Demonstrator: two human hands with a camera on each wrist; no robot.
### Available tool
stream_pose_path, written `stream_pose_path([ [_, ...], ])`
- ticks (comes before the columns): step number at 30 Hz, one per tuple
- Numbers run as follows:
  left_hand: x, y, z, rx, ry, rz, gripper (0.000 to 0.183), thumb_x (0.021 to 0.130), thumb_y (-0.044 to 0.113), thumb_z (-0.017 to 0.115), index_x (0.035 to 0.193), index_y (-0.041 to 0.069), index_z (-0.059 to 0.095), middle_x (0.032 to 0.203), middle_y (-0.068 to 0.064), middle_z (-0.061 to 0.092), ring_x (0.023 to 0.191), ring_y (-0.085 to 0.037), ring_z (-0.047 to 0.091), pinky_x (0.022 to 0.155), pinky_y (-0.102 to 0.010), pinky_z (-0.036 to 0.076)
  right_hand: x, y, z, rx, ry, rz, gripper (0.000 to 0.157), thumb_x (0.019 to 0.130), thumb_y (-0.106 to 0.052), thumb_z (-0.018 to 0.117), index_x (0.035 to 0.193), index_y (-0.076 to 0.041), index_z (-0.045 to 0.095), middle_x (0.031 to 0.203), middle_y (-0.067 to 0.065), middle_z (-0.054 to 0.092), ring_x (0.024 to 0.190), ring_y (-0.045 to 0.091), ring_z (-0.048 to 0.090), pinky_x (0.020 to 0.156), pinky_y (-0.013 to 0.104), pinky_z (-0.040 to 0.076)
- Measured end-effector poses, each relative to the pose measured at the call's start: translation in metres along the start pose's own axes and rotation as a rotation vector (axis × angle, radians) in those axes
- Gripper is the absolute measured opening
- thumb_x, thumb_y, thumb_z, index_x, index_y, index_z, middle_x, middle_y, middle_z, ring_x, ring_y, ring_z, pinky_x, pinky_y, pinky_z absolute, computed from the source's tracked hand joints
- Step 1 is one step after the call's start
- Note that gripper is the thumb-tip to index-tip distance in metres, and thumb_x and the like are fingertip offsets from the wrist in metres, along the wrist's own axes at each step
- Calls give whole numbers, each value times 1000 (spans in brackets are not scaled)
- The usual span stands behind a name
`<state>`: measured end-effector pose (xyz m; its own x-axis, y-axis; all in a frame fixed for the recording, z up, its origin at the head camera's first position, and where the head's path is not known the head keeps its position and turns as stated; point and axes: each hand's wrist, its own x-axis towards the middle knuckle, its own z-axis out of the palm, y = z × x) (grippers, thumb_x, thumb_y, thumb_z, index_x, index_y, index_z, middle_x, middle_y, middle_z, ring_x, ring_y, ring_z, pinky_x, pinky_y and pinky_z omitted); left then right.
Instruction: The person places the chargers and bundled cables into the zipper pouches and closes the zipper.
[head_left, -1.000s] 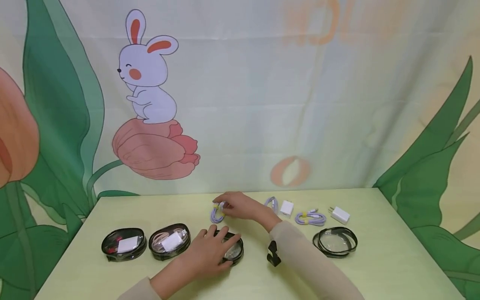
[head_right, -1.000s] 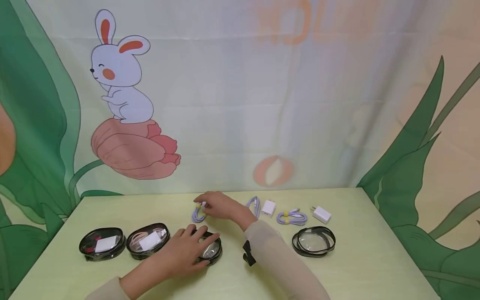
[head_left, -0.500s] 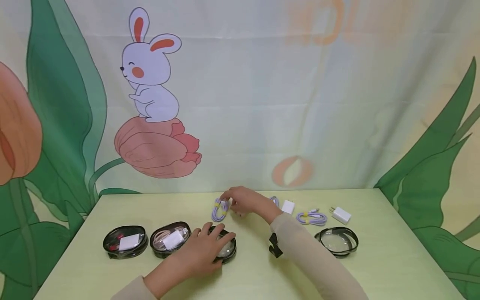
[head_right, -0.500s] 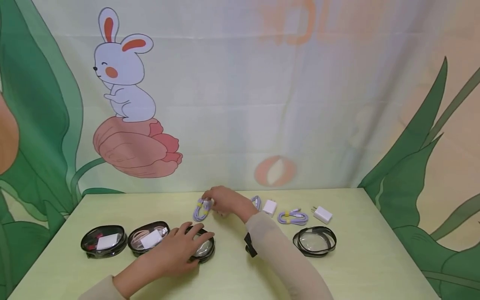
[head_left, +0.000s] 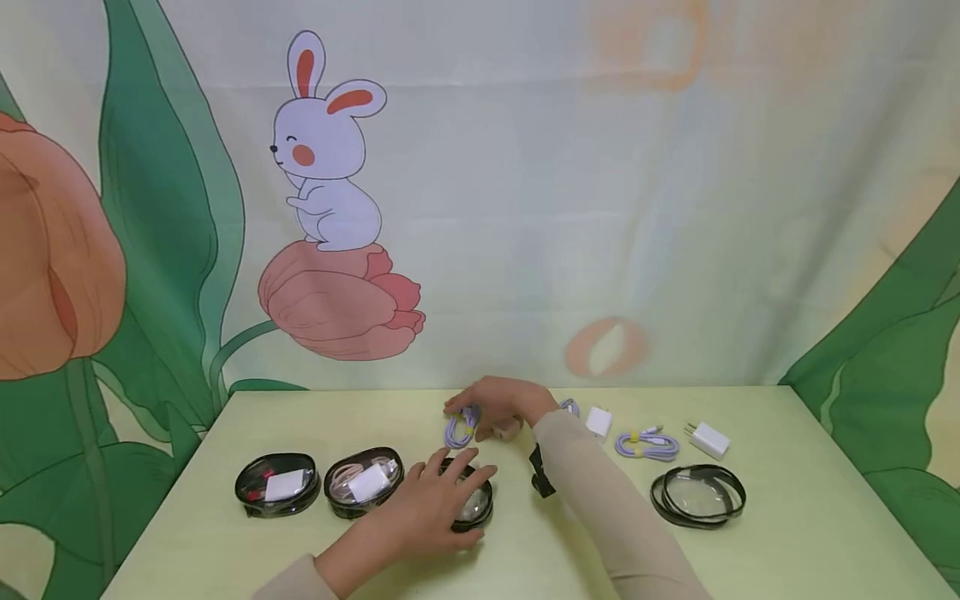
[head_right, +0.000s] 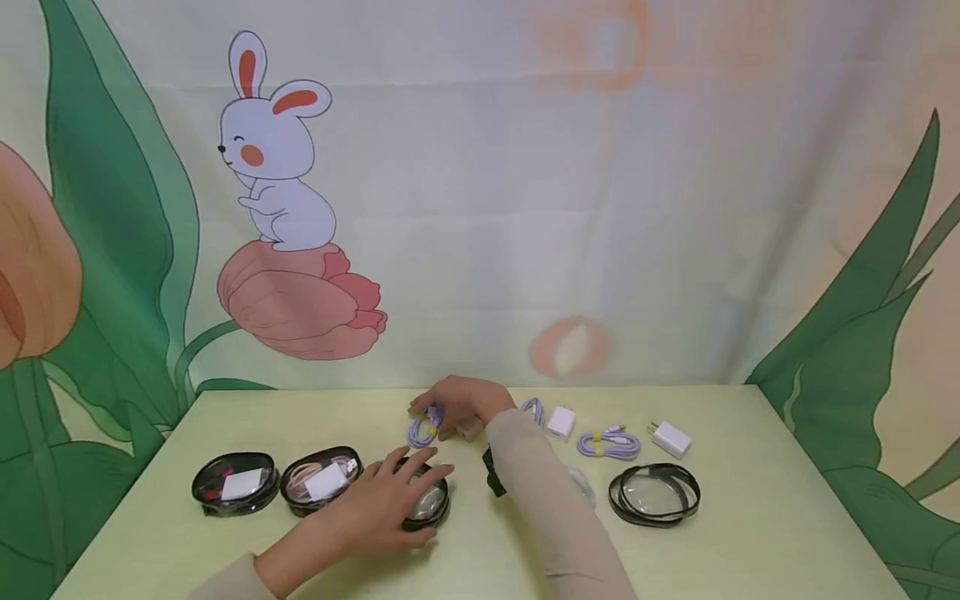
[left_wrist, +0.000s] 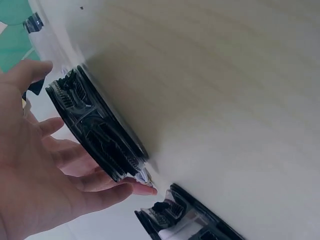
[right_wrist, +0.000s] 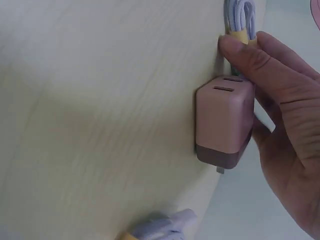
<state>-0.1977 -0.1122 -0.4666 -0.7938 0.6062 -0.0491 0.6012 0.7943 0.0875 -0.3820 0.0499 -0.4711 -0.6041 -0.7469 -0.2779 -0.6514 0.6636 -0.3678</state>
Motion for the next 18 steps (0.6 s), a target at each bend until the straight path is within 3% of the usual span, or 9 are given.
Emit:
stream_pose_path([
  [4,1,3,2,2,-18,3,83,89,65,63,158,29,33,161,-8,31,143,-46,34,99,-64,45,1,5,2,20,49,-3,58,86,-15,83,138,-30,65,145,-15,56,134,11,51,103,26,45],
  [11,0,2,3,22,23,-7,80,91,65,61,157,29,35,161,-8,33,144,-46,34,99,-65,44,8,7,3,-48,108,-57,47,84,-23,85,129,-28,72,132,-8,64,122,11,58,100,27,48],
  [18,4,12,7,-16,66,-116,80,92,71,54,157,27,37,160,-10,35,139,-50,37,97,-67,43,9,10,5,-51,150,-29,48,82,-34,87,127,-25,73,124,-6,64,117,12,58,101,29,47],
])
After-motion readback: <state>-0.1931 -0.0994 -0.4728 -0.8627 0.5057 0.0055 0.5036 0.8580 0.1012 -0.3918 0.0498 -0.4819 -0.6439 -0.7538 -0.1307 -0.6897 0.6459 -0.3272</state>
